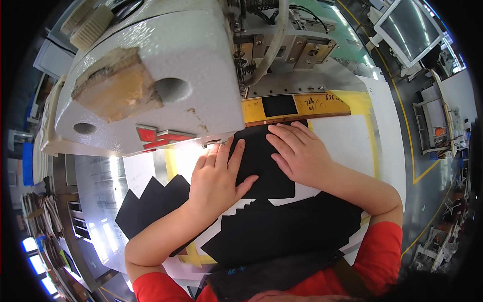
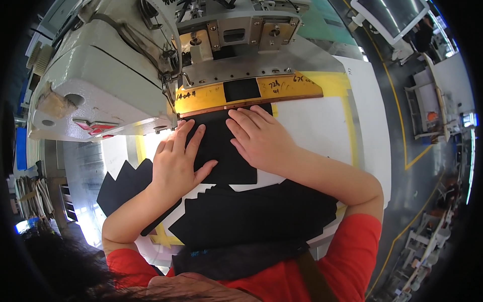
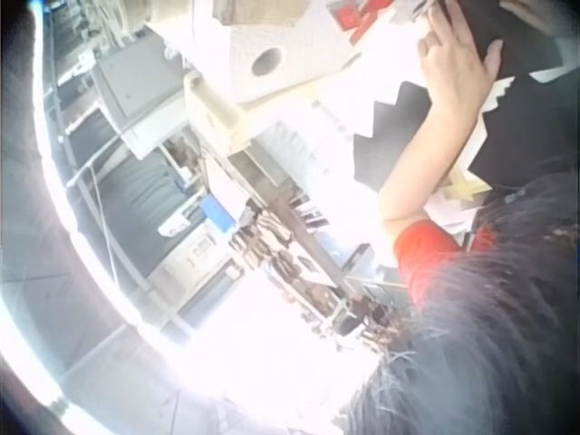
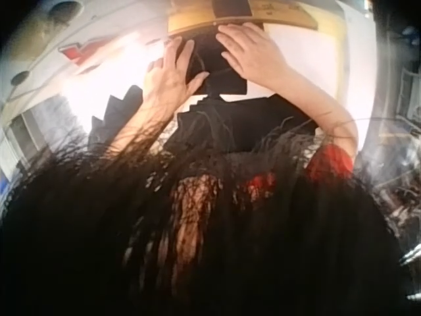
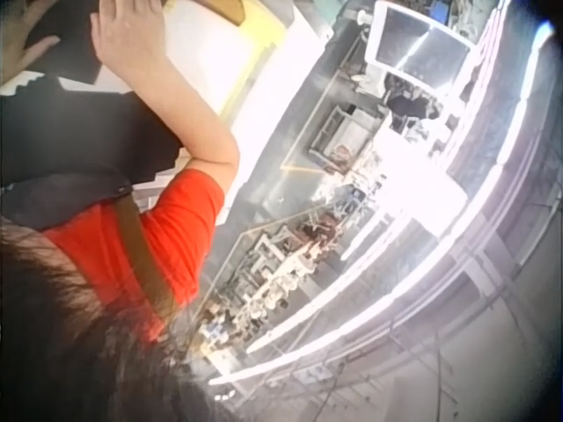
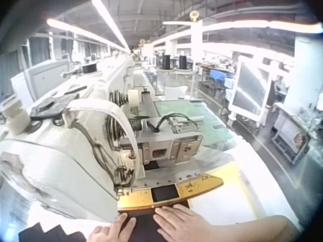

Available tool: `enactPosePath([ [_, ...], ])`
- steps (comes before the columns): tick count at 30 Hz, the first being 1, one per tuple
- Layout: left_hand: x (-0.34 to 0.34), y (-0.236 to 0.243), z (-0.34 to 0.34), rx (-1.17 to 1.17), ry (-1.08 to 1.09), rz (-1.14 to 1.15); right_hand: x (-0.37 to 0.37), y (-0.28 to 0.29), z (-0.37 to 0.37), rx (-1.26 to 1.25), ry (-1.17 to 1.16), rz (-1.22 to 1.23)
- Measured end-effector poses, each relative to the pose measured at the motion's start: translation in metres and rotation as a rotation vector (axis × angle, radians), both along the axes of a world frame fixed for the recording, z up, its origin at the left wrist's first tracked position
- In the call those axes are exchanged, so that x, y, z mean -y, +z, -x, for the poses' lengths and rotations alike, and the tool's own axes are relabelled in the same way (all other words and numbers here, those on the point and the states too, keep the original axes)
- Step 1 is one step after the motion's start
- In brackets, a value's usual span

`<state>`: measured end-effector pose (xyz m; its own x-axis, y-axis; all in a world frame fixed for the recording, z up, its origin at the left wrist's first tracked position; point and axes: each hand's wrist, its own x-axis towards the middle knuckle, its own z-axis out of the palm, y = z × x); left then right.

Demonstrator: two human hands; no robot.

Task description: Operating an industrial sewing machine to join or fold black fabric pieces.

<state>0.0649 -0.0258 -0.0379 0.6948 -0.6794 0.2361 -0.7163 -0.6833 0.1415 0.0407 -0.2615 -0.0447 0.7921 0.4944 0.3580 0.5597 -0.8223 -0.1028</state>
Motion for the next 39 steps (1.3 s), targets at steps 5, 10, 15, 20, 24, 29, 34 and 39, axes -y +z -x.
enactPosePath([
  [5, 0.0, 0.002, -0.001, 0.069, -0.021, -0.032, 0.0, 0.0, 0.0, 0.007, 0.009, 0.003],
  [10, -0.001, 0.003, -0.001, 0.024, -0.01, -0.011, -0.001, 0.0, 0.0, 0.012, 0.012, 0.015],
  [15, 0.0, 0.004, -0.001, 0.054, -0.016, 0.002, 0.001, 0.0, 0.0, 0.003, 0.016, 0.01],
  [20, 0.001, 0.007, 0.001, 0.006, 0.045, -0.049, 0.003, -0.002, -0.003, 0.014, 0.046, -0.015],
  [24, 0.005, 0.009, 0.005, 0.039, 0.06, -0.045, 0.006, -0.001, -0.002, 0.02, 0.067, -0.004],
  [29, 0.009, 0.009, 0.005, 0.109, 0.034, -0.025, 0.01, -0.002, -0.004, 0.028, 0.089, -0.006],
  [34, 0.012, 0.014, 0.009, 0.074, 0.082, -0.041, 0.013, 0.0, -0.004, 0.036, 0.115, -0.013],
  [39, 0.018, 0.014, 0.009, 0.093, 0.099, -0.03, 0.019, 0.0, -0.008, 0.064, 0.181, -0.039],
])
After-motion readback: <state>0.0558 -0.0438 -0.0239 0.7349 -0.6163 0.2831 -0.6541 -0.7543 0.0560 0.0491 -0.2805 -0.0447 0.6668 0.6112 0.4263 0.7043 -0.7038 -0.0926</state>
